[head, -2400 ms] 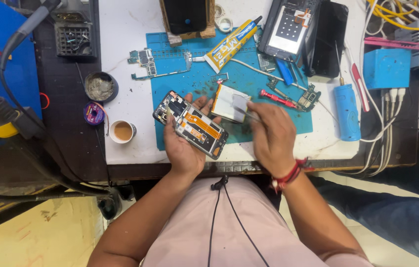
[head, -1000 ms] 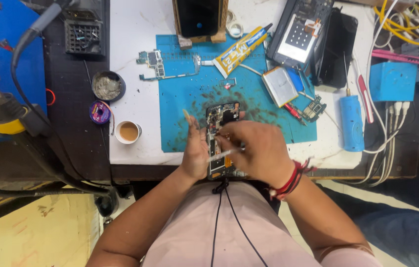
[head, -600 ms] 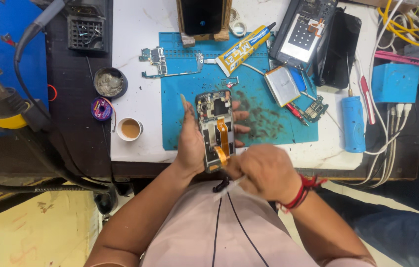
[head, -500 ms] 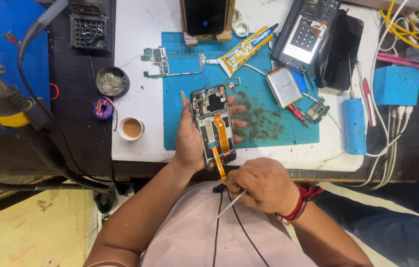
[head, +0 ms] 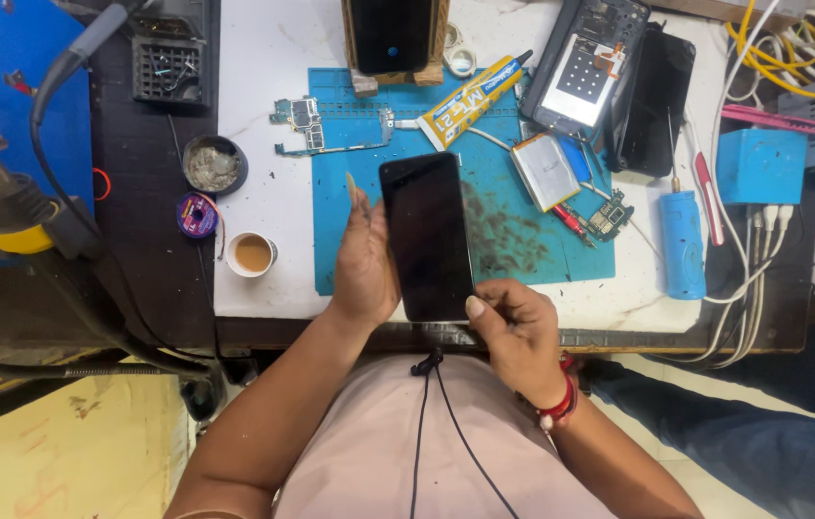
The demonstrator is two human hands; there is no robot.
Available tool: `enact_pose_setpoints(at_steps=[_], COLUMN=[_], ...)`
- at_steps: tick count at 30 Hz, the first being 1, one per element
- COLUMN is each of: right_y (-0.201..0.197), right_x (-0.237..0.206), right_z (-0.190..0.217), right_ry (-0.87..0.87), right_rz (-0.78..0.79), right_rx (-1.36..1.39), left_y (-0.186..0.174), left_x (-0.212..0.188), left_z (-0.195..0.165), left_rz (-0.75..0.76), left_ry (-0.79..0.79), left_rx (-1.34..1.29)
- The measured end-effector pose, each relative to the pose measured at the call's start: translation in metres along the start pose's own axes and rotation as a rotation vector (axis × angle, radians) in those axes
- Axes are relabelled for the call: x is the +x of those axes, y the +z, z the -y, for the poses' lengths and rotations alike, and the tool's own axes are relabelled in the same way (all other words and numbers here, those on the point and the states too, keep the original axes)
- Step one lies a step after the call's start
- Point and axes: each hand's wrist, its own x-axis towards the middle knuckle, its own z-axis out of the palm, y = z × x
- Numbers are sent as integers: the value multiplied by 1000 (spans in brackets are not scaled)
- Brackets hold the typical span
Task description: The person uses a hot glue gun to apply adhesive to the edges of a smartphone chassis, then removes the back cover and battery. They continue to apply glue to the frame and handle internal components on a cluttered workbench.
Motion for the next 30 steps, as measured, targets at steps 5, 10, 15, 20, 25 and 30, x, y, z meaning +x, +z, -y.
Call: enact_pose_setpoints(at_steps=[5,10,15,20,25,30], right_y=[-3,-8,-5,0,-2,-5], right_x=[4,23,50,62,62,60], right_z=[-7,29,65,79,78,75], right_ry=[-4,-561,-722,-783,-790,-819], right_rz=[16,-120,7,40,47,44], right_rx=[-95,-430,-682,-735,-775,-781], left_y=[8,8,-20,-64,-83,-84], left_x=[-1,-12,-27,-27,-32,-32], left_z=[-6,10,45,74,88,90], left_rz=[230,222,83,105,259,373], left_ry=[-86,-102,-209,-7,147,365], left_rx=[-172,-130,-126,206,548,826])
